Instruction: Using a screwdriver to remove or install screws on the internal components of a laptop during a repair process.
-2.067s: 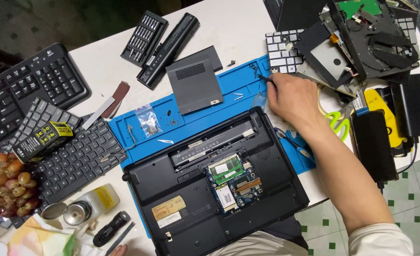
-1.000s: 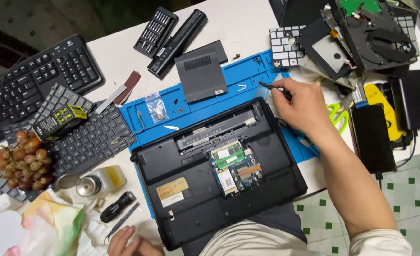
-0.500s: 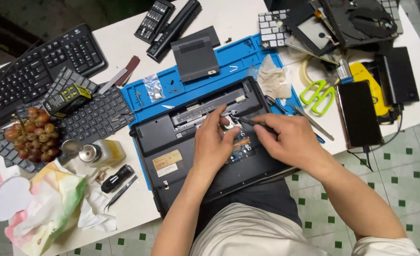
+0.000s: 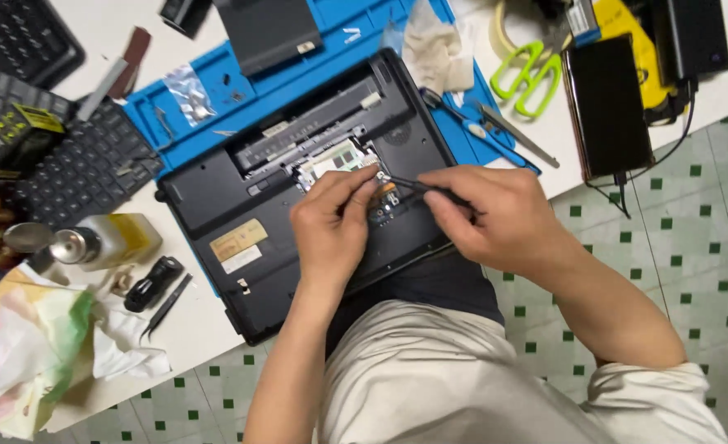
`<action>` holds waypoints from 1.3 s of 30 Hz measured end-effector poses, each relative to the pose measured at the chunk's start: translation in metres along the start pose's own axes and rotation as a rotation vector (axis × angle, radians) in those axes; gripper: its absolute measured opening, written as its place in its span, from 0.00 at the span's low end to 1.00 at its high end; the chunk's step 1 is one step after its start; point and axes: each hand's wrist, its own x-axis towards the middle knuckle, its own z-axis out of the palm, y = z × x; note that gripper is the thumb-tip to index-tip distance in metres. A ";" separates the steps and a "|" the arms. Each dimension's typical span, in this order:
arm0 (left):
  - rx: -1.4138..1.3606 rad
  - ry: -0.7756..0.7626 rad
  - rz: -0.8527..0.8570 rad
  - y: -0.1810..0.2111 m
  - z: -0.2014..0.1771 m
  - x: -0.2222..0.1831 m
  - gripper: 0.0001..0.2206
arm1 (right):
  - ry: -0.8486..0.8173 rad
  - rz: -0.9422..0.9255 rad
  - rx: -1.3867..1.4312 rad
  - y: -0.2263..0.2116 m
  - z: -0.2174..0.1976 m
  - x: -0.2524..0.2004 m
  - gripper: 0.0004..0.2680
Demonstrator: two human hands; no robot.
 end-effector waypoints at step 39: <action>-1.089 -0.072 -0.835 -0.006 0.011 -0.125 0.03 | 0.034 -0.258 -0.353 -0.021 0.006 -0.111 0.07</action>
